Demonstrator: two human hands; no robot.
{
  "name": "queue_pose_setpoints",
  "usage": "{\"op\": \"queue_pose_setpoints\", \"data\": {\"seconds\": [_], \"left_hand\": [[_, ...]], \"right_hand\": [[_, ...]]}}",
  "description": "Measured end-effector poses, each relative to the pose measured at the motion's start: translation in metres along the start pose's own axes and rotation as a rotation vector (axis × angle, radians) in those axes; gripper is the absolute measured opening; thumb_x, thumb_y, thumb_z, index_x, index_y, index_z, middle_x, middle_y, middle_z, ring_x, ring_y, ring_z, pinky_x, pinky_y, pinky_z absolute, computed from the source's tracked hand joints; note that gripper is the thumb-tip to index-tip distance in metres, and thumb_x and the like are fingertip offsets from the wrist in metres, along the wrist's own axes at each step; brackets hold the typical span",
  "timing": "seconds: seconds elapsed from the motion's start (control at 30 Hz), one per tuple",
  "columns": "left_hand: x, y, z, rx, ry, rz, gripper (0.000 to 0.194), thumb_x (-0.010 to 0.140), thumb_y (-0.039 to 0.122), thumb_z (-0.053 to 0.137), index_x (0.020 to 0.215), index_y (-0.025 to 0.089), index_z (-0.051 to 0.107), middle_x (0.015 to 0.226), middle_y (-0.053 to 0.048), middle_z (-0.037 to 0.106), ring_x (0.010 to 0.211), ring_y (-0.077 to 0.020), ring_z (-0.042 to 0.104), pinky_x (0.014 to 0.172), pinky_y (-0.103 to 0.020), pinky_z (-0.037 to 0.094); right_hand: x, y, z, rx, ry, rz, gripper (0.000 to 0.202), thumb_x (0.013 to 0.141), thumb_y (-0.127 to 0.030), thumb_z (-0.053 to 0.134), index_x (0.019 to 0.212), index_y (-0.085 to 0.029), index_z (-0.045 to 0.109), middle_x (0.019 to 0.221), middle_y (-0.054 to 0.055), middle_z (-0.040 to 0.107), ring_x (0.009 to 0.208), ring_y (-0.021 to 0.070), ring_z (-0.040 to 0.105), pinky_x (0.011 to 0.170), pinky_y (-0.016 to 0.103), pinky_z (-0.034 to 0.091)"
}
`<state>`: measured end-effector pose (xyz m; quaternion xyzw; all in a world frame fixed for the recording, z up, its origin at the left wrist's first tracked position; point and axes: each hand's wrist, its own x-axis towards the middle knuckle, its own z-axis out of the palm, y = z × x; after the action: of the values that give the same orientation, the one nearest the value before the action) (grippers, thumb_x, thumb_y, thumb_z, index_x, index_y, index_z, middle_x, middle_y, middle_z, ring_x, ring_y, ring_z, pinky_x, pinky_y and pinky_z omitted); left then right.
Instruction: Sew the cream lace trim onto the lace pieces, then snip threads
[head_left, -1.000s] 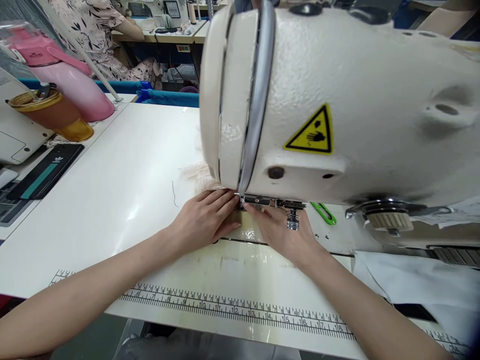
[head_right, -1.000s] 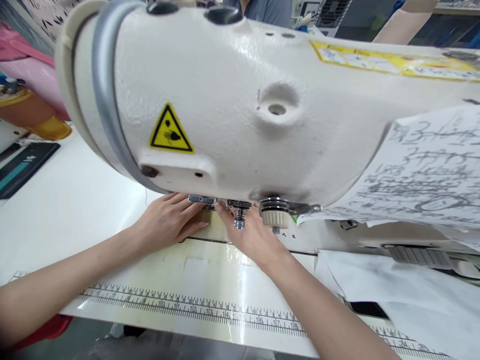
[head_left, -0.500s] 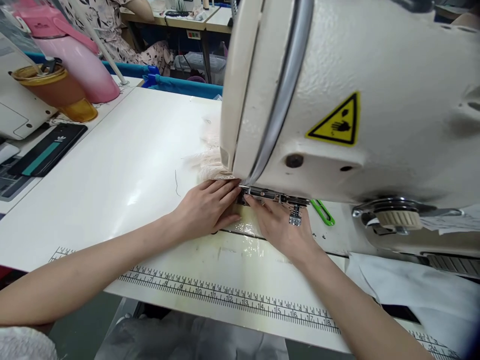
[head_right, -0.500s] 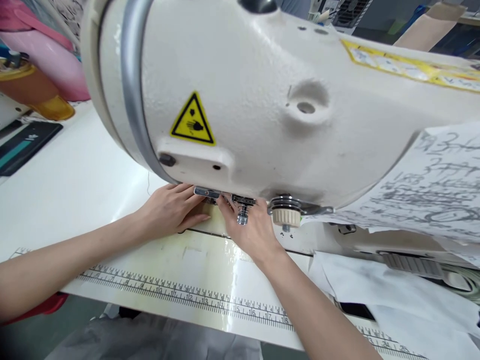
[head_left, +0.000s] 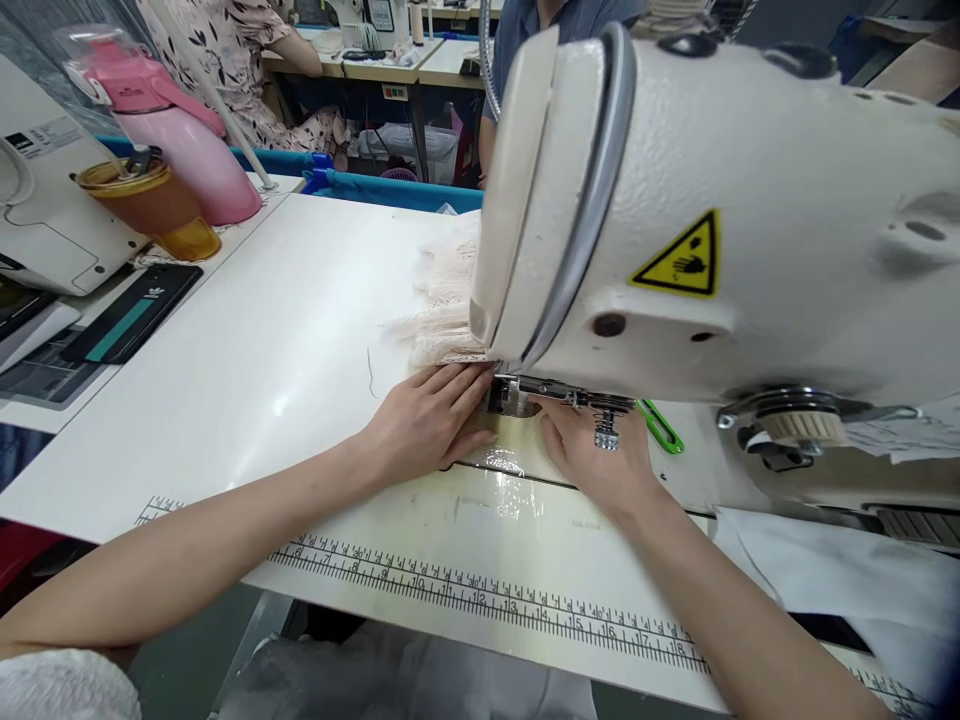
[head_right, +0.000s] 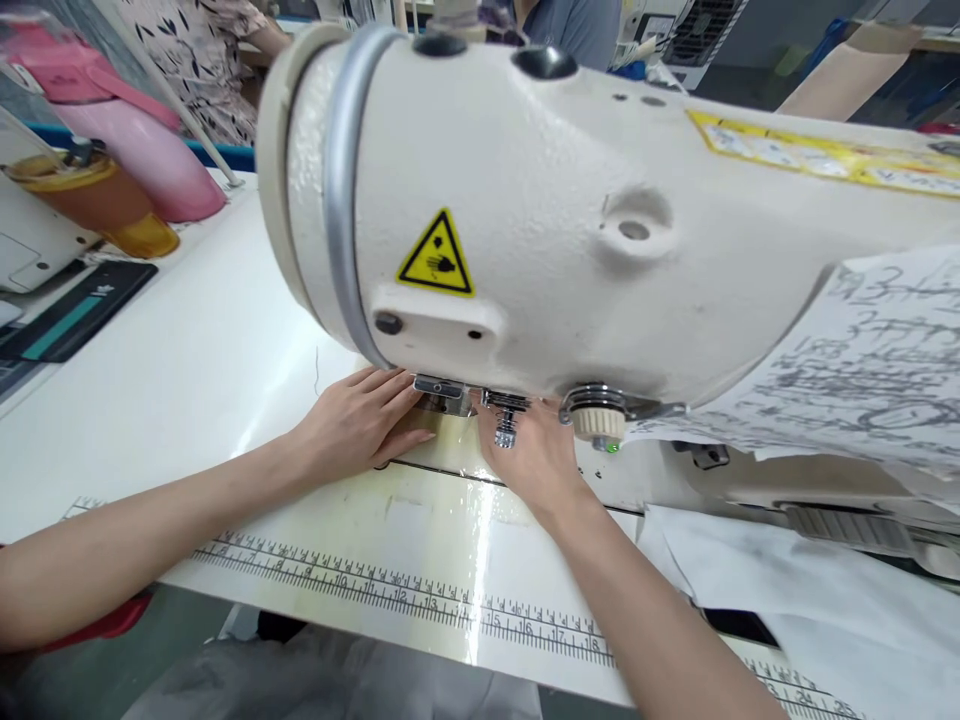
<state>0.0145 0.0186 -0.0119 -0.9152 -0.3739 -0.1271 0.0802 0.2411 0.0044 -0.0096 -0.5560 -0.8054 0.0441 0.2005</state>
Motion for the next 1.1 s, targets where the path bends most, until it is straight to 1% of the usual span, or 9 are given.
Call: {"op": "queue_pose_setpoints", "data": {"seconds": [0.13,0.27,0.4,0.47,0.57,0.7,0.8,0.9,1.1], "left_hand": [[0.001,-0.004,0.001,-0.019,0.077,-0.004,0.050,0.101,0.045,0.034,0.128,0.009,0.056,0.126,-0.011,0.063,0.123,-0.0237,0.055,0.104,-0.036,0.044],[0.007,-0.013,0.002,-0.030,0.118,0.005,0.039,0.103,0.032,0.033,0.125,0.013,0.058,0.122,-0.008,0.065,0.118,-0.0201,0.057,0.099,-0.033,0.046],[0.008,-0.016,0.001,0.049,0.052,-0.026,0.042,0.100,0.042,0.040,0.127,0.014,0.056,0.123,-0.010,0.063,0.113,-0.0259,0.056,0.090,-0.038,0.048],[0.007,-0.015,-0.003,0.101,0.026,-0.089,0.042,0.100,0.043,0.037,0.124,0.015,0.059,0.118,-0.011,0.064,0.104,-0.0267,0.059,0.080,-0.039,0.048],[0.007,-0.013,-0.012,0.117,0.028,-0.134,0.038,0.102,0.033,0.031,0.115,0.017,0.063,0.103,-0.009,0.068,0.087,-0.0220,0.062,0.070,-0.036,0.046],[0.016,-0.017,-0.021,0.028,0.012,-0.001,0.029,0.099,0.023,0.037,0.114,0.018,0.062,0.104,-0.008,0.067,0.097,-0.0215,0.061,0.078,-0.034,0.046],[0.026,-0.023,-0.020,-0.031,-0.052,0.067,0.025,0.097,0.028,0.045,0.110,0.016,0.062,0.106,-0.008,0.066,0.102,-0.0221,0.060,0.085,-0.033,0.045],[0.032,-0.027,-0.017,-0.008,-0.099,0.059,0.025,0.096,0.035,0.049,0.104,0.017,0.064,0.101,-0.007,0.068,0.095,-0.0226,0.063,0.082,-0.033,0.044],[0.028,-0.033,-0.016,0.035,-0.149,-0.022,0.027,0.096,0.018,0.039,0.104,0.021,0.064,0.090,-0.003,0.072,0.080,-0.0195,0.067,0.068,-0.030,0.041]], "right_hand": [[0.004,0.008,0.011,-0.081,0.083,0.040,0.027,0.086,-0.026,0.045,0.071,-0.018,0.065,0.070,0.008,0.065,0.070,0.0200,0.057,0.069,0.034,0.043],[0.006,0.016,0.023,-0.071,0.183,0.173,0.031,0.079,-0.029,0.047,0.049,-0.022,0.043,0.051,0.003,0.045,0.053,0.0166,0.043,0.056,0.032,0.038],[0.007,0.016,0.021,-0.049,0.246,0.217,0.036,0.080,-0.029,0.044,0.049,-0.025,0.027,0.047,-0.002,0.033,0.051,0.0143,0.036,0.054,0.029,0.036],[0.007,0.013,0.019,-0.049,0.265,0.217,0.034,0.079,-0.029,0.044,0.050,-0.025,0.027,0.049,-0.001,0.035,0.053,0.0151,0.039,0.055,0.029,0.037],[0.008,0.011,0.018,-0.054,0.278,0.213,0.032,0.080,-0.029,0.043,0.051,-0.026,0.030,0.052,0.000,0.039,0.058,0.0170,0.043,0.059,0.031,0.040],[0.009,0.012,0.019,-0.054,0.264,0.202,0.030,0.080,-0.028,0.041,0.052,-0.026,0.034,0.054,0.001,0.043,0.062,0.0190,0.046,0.064,0.033,0.043],[0.010,0.013,0.018,-0.045,0.238,0.190,0.026,0.081,-0.026,0.040,0.055,-0.024,0.041,0.059,0.003,0.049,0.065,0.0202,0.050,0.068,0.034,0.043],[0.010,0.013,0.016,-0.034,0.213,0.177,0.023,0.081,-0.023,0.040,0.058,-0.023,0.044,0.063,0.004,0.052,0.068,0.0210,0.052,0.070,0.034,0.043],[0.008,0.012,0.015,-0.032,0.191,0.167,0.020,0.080,-0.020,0.043,0.061,-0.023,0.045,0.071,0.006,0.056,0.077,0.0224,0.053,0.072,0.034,0.044]]}}
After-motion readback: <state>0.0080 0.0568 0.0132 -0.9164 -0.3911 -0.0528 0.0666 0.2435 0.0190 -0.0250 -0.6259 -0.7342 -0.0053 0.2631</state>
